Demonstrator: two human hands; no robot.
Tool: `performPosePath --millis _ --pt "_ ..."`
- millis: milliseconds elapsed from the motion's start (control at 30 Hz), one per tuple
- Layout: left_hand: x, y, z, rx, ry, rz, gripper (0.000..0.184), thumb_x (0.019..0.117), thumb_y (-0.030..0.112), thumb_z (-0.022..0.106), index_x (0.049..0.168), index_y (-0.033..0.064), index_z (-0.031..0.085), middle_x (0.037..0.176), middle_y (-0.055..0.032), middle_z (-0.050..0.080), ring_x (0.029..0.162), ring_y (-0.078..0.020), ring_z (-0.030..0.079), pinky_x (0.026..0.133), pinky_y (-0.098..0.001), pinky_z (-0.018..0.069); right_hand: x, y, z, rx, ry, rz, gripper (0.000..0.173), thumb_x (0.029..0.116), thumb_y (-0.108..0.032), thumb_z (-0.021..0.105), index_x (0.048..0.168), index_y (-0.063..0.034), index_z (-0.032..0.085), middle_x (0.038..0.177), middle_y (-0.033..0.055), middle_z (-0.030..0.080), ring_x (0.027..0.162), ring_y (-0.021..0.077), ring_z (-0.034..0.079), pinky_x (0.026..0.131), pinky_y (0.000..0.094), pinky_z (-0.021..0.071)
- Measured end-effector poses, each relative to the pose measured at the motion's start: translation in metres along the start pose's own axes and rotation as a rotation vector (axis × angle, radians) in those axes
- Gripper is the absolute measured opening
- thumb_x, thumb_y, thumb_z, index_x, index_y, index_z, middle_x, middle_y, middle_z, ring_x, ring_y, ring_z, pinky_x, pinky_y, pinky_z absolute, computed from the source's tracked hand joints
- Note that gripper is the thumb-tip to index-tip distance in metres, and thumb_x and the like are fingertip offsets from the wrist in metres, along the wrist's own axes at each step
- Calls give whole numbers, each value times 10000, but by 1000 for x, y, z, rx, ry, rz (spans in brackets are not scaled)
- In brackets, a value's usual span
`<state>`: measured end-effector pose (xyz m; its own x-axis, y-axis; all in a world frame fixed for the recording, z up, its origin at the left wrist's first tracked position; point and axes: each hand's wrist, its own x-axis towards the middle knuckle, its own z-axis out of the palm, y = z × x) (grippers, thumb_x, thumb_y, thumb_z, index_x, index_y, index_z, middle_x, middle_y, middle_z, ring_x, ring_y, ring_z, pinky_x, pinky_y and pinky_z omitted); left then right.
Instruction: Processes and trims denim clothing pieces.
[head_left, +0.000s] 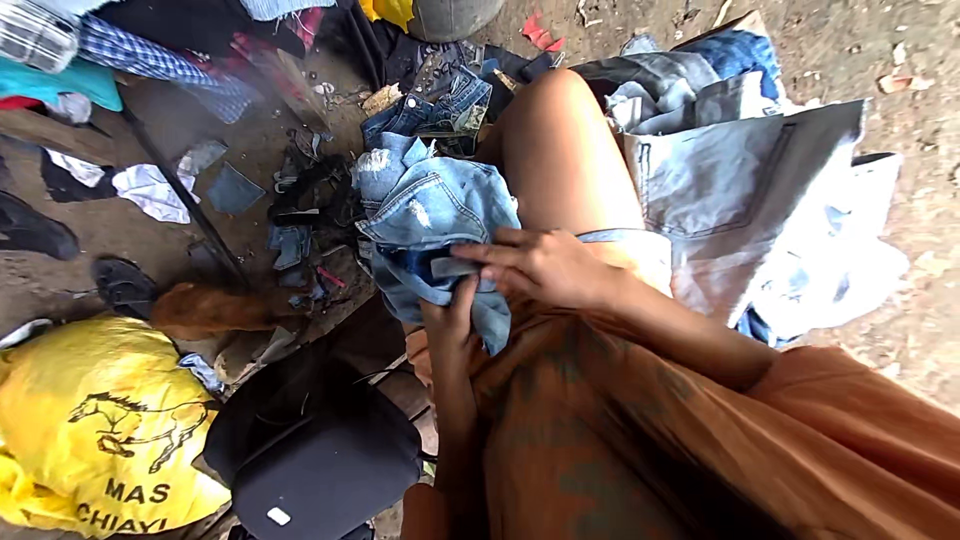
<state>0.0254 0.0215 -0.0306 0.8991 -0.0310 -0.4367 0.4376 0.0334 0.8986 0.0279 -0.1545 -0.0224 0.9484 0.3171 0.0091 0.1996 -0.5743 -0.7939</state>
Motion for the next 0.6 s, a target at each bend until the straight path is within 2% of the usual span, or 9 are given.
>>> performPosePath --millis 67,100,167,200,300,400,467,533,600 --pt "0 1 -1 45 -13 -16 310 882 12 652 1188 21 602 970 28 722 913 -31 697 850 -259 597 3 8 -5 281 -112 187 397 1075 -344 454 1372 -188 667 1073 27 715 867 137 678 729 376 572" --pt "-1 2 -1 67 -8 -33 319 887 15 655 1200 16 593 975 23 716 915 -28 692 851 -251 593 3 11 -6 509 -160 323 374 1080 -335 443 1293 -173 704 1019 -23 721 821 49 643 728 272 538" --pt "-2 1 -1 101 18 -49 336 877 10 678 1200 2 588 963 10 713 905 -27 692 839 -247 591 5 22 1 961 -228 623 369 1086 -397 404 909 -160 623 637 -78 515 458 -29 391 415 136 313" --pt "-1 1 1 112 28 -48 339 869 7 682 1195 0 589 954 13 711 896 -22 689 832 -241 589 7 28 1 1156 -287 729 395 1078 -437 391 861 -172 588 602 -77 487 409 -30 356 370 129 285" --pt "-1 4 2 117 35 -76 339 876 7 676 1202 3 583 961 10 707 897 -20 685 833 -239 584 5 37 3 1516 -304 825 453 1090 -479 339 1220 -174 648 652 -72 503 401 -28 367 346 119 302" --pt "1 6 4 72 30 -62 350 874 3 656 1212 21 566 962 32 710 897 -14 692 833 -230 591 -1 19 -3 1150 -148 698 435 1093 -458 352 1265 -187 646 682 -70 510 444 -22 368 385 126 298" --pt "2 4 5 38 27 -43 347 873 -6 653 1208 34 571 964 42 714 899 -19 695 835 -238 595 -8 9 -8 681 -53 421 403 1077 -334 434 1380 -158 633 906 -15 671 650 31 537 583 219 458" --pt "3 1 3 22 0 -14 349 878 -9 663 1213 47 580 982 48 719 915 -23 695 848 -251 598 -15 8 -8 303 -18 168 441 1047 -334 520 1437 -143 593 1072 55 715 827 134 671 721 366 581" --pt "3 -3 1 18 -16 8 356 855 -16 667 1192 64 586 963 66 720 906 -16 698 836 -250 600 -21 8 -5 80 1 73 461 1018 -343 560 1444 -168 595 958 87 687 733 214 670 600 429 565"
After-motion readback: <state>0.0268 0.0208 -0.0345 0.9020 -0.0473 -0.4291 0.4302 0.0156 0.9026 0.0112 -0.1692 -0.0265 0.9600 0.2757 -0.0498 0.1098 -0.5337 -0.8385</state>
